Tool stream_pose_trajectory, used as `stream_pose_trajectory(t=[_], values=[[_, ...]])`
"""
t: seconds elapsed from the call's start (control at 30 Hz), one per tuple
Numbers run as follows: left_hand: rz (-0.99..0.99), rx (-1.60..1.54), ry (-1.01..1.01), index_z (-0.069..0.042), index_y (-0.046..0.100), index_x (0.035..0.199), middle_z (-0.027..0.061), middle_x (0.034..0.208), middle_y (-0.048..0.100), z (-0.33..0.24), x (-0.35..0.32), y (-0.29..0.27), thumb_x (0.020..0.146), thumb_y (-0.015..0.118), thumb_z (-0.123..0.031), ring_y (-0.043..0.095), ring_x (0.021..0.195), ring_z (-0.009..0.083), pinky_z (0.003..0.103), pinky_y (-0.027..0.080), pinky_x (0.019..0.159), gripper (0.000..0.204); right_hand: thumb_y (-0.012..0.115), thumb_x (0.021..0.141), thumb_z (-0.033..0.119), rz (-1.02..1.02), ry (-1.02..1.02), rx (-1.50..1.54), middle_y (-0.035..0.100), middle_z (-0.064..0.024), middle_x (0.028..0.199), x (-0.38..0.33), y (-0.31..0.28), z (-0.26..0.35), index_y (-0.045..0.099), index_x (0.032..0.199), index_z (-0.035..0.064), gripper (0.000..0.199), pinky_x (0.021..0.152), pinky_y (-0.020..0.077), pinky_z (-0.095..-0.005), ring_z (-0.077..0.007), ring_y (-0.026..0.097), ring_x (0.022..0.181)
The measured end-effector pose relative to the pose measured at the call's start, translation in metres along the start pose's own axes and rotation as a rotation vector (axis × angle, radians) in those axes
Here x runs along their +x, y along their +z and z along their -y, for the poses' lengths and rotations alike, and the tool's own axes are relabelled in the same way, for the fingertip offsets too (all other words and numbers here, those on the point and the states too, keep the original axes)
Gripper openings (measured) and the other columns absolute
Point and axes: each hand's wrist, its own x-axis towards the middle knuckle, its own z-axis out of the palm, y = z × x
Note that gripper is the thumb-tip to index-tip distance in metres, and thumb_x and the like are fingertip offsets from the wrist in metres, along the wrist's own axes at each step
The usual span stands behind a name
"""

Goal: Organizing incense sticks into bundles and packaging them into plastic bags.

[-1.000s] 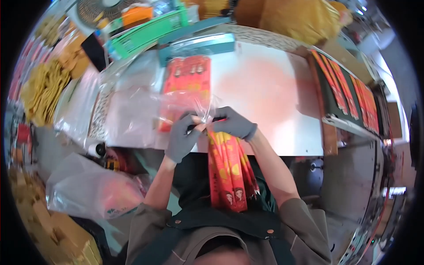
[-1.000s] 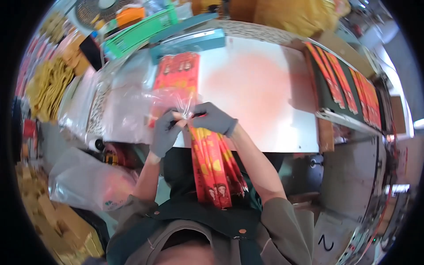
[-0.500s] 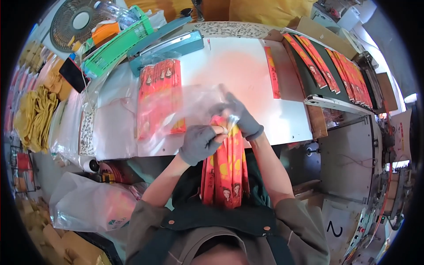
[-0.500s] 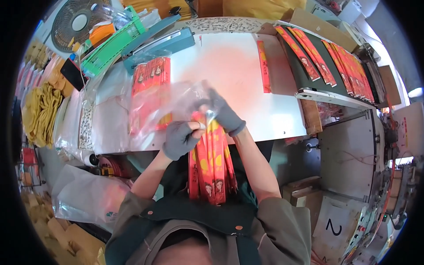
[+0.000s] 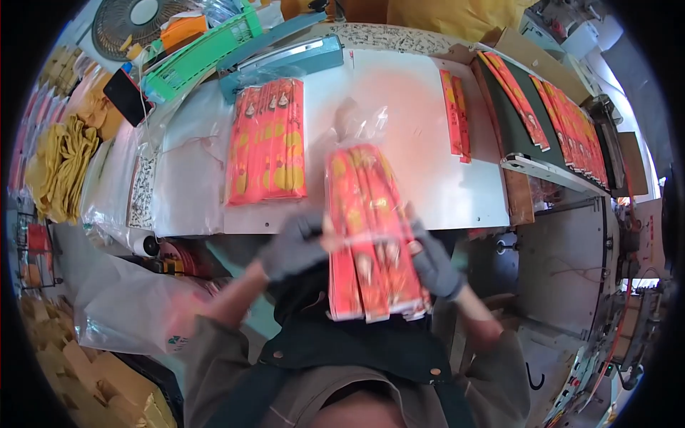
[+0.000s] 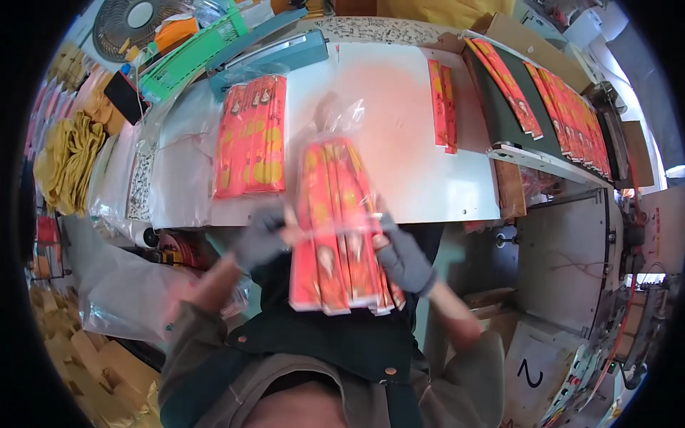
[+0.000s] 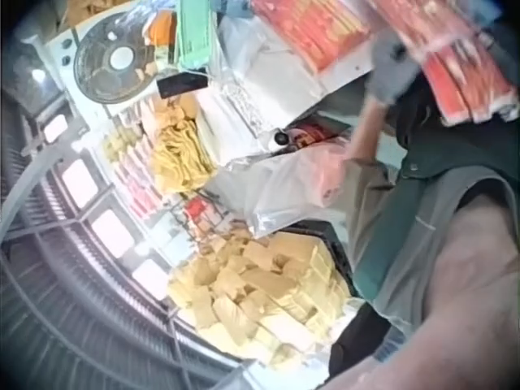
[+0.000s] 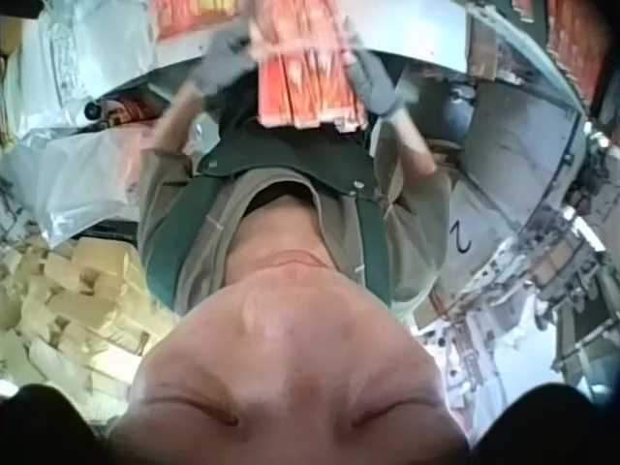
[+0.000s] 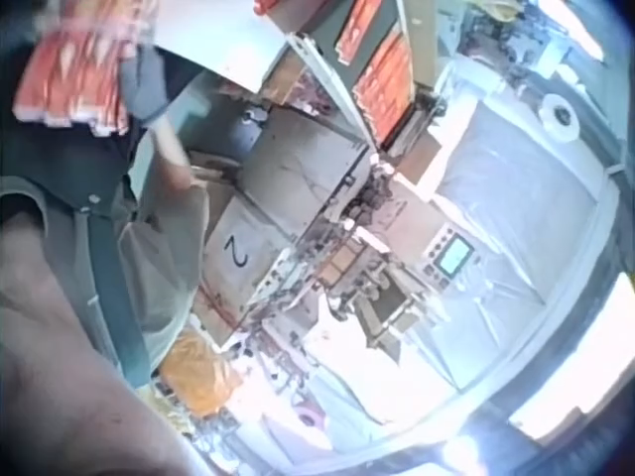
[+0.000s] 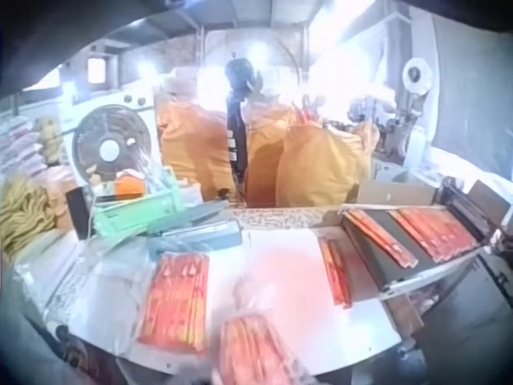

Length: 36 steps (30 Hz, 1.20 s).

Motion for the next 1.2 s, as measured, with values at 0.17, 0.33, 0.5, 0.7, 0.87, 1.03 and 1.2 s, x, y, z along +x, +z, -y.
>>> stream_pose_trajectory(t=[0.17,0.33,0.5,0.7,0.87,1.03,1.2], values=[[-0.013,0.601,0.537,-0.002,0.058,0.091,-0.0016,0.075,0.056,-0.109,0.100,-0.058,0.084,0.060,-0.009,0.052,0.070,0.0079,0.027,0.045,0.065,0.010,0.050,0.086,0.015,-0.089,-0.336,-0.978,0.057,-0.0168,0.071,0.066,-0.096,0.070,0.053,0.095,0.0024,0.016,0.055,0.0455,-0.0428,-0.0362,0.057,0.063],[-0.218,0.187,0.383,-0.008,0.061,0.083,-0.0040,0.062,0.052,-0.245,0.090,-0.036,0.088,0.058,-0.014,0.044,0.050,0.0015,0.015,0.033,0.044,0.009,0.057,0.085,0.011,-0.521,-0.665,-0.769,0.054,-0.0104,0.063,0.079,-0.110,0.221,0.052,0.078,0.0020,0.013,0.052,0.0421,-0.0332,-0.0222,0.055,0.055],[-0.013,1.162,0.743,-0.005,0.060,0.085,0.0016,0.073,0.047,-0.201,0.092,-0.043,0.069,0.069,-0.008,0.052,0.066,0.0150,0.029,0.041,0.059,0.019,0.062,0.085,0.020,-0.237,-0.307,-0.827,0.058,-0.0032,0.075,0.096,-0.130,0.202,0.055,0.086,-0.0005,0.022,0.065,0.0429,-0.0246,-0.0093,0.052,0.071],[-0.134,1.347,1.024,-0.005,0.061,0.082,0.0076,0.077,0.050,-0.207,0.079,-0.012,0.066,0.069,-0.008,0.053,0.068,0.0243,0.031,0.044,0.060,0.018,0.067,0.076,0.030,-0.168,-0.668,-0.942,0.058,-0.0117,0.074,0.117,-0.061,0.192,0.056,0.094,0.0000,0.037,0.067,0.0455,-0.0341,-0.0263,0.059,0.072],[-0.420,0.507,0.900,-0.004,0.045,0.121,0.0083,0.097,0.057,-0.156,0.056,-0.029,0.059,0.083,-0.004,0.060,0.085,0.0175,0.027,0.050,0.071,0.073,0.063,0.063,0.018,-0.044,-0.716,-1.013,0.053,-0.0096,0.062,0.123,-0.054,0.181,0.053,0.094,0.0032,0.036,0.052,0.0445,-0.0365,-0.0289,0.056,0.057],[-0.035,0.596,0.336,0.000,0.059,0.102,0.0052,0.093,0.064,-0.087,0.042,-0.019,0.072,0.073,-0.018,0.062,0.087,0.0222,0.038,0.045,0.090,0.038,0.066,0.069,0.024,-0.199,-0.865,-0.882,0.056,-0.0078,0.063,0.166,-0.041,0.176,0.054,0.093,0.0047,0.033,0.050,0.0439,-0.0340,-0.0260,0.057,0.054],[-0.141,-0.216,-0.134,0.001,0.059,0.101,0.0075,0.091,0.064,-0.037,0.092,-0.040,0.074,0.070,-0.013,0.061,0.090,0.0188,0.034,0.048,0.084,0.032,0.063,0.079,0.045,-0.391,-0.213,-0.528,0.062,-0.0097,0.069,0.237,-0.094,0.070,0.055,0.100,0.0062,0.045,0.055,0.0461,-0.0352,-0.0264,0.060,0.059]])
